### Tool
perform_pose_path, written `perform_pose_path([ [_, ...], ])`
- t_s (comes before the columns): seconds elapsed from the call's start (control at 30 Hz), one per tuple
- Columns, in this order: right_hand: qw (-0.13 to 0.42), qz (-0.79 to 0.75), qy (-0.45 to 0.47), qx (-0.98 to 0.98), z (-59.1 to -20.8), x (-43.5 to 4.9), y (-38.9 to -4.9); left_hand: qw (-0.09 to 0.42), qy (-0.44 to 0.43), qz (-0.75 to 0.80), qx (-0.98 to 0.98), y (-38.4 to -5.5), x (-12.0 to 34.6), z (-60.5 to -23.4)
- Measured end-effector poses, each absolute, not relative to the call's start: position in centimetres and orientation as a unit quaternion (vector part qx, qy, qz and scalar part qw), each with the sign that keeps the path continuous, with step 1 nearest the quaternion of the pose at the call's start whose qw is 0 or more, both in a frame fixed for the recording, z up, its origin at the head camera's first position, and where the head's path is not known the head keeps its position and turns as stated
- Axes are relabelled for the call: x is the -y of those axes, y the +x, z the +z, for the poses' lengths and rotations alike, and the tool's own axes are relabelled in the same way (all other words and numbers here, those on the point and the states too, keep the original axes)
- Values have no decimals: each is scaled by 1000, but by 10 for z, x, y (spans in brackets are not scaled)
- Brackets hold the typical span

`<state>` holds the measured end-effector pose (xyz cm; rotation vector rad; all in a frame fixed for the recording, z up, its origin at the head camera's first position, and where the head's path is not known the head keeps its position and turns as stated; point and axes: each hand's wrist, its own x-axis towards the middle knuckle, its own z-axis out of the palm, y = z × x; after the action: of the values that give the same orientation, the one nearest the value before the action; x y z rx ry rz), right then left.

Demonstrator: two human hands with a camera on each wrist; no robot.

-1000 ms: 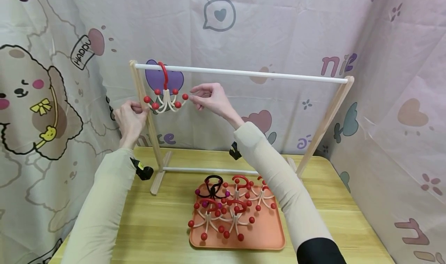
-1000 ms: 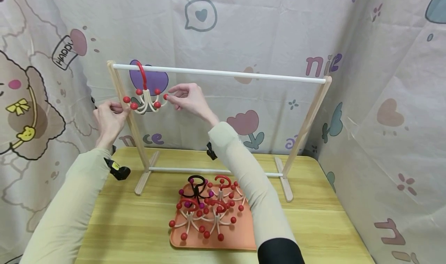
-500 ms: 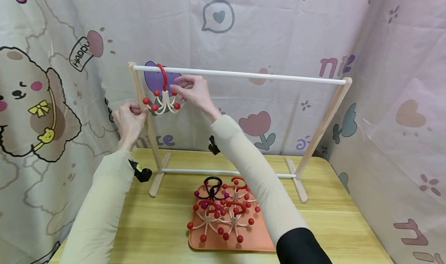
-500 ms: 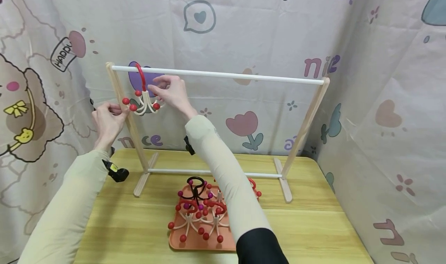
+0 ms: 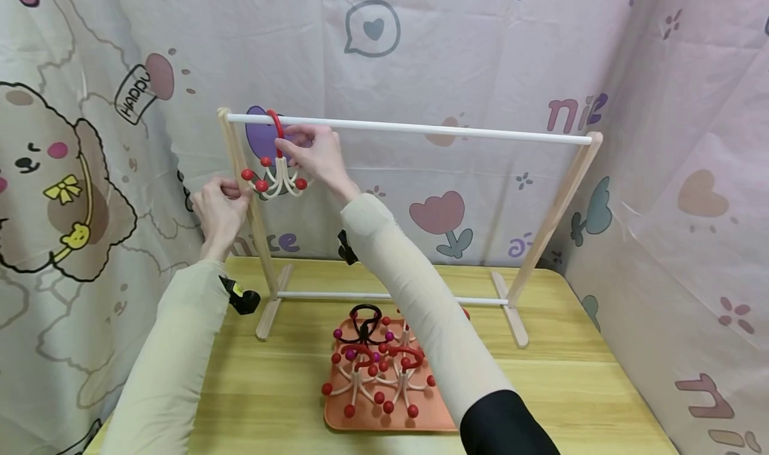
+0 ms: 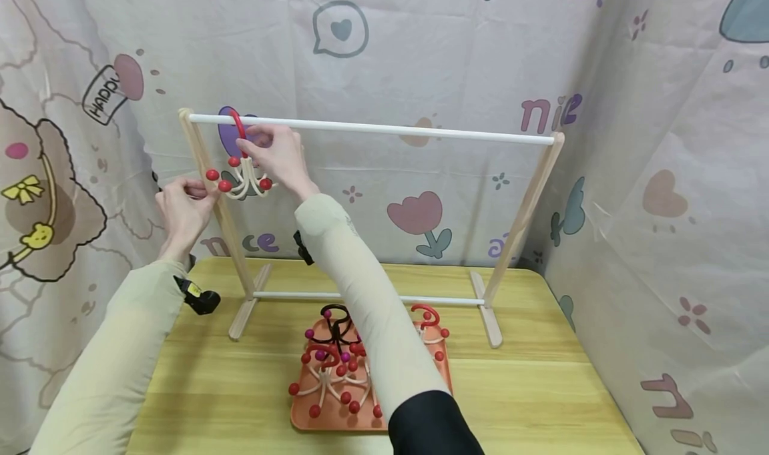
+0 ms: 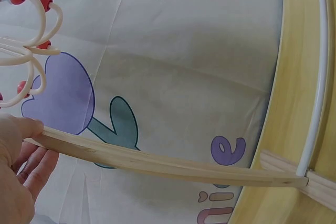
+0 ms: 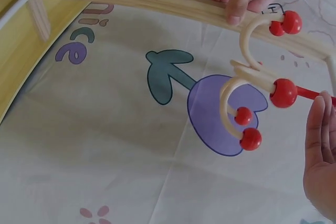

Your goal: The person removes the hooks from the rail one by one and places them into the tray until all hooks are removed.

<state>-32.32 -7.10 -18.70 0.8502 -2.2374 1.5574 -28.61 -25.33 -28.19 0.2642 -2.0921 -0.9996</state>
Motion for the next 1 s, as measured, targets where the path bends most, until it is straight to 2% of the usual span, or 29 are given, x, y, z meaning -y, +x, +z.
perform_pose_path([
  [1.0,139,569,282,760,-177,70,-319,389,109,-389,828,-285,254,-281],
])
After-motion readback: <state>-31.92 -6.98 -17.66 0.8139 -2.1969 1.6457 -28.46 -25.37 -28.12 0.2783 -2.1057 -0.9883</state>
